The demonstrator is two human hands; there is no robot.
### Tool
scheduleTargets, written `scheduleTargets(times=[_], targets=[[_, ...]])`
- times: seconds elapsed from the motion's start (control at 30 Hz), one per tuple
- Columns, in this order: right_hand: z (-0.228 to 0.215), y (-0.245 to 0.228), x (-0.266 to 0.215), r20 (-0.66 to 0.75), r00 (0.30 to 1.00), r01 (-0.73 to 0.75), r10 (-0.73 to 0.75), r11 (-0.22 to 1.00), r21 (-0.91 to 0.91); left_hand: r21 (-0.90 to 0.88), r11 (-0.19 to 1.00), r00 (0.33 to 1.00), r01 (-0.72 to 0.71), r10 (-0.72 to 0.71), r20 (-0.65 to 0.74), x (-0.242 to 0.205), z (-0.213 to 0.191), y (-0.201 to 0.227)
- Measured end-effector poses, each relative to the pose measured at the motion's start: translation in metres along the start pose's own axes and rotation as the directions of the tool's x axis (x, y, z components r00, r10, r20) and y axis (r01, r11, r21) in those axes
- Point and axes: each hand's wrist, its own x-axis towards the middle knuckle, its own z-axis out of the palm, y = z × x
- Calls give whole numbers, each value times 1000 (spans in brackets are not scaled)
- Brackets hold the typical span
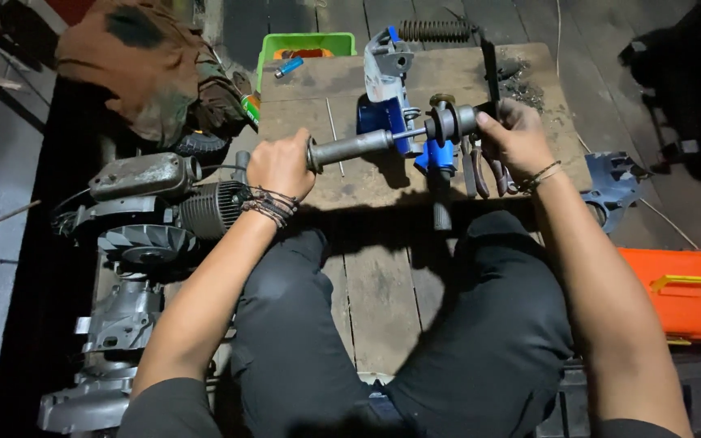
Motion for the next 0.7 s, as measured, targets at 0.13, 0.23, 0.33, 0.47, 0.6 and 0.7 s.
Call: scheduleTargets(times=[0.13, 0.23, 0.33, 0.47, 0.6, 0.7], targets=[[-9, 19, 7, 54, 997, 60, -54, 991, -120, 3, 1000, 1000, -5, 5, -7, -1, 0, -1], [-5, 18, 3, 100, 992, 92, -77, 985, -147, -5, 1000, 1000, -6, 6, -30, -4, -3, -1], [-2, 23, 5, 71, 997, 37, -30, 995, -97, 18, 1000, 999, -22, 23, -42, -3, -3, -2], [5, 13, -2, 47, 998, 37, -30, 987, -156, 28, 999, 996, -32, 34, -79, -4, -4, -1], [-3, 38, 13, -29, 998, -64, 64, 998, -15, 24, 999, 992, -41, 44, -117, -1, 8, -5], [0, 17, 7, 2, 999, -49, 49, 999, 24, 2, 1000, 996, -28, 28, -82, -1, 5, -4]])
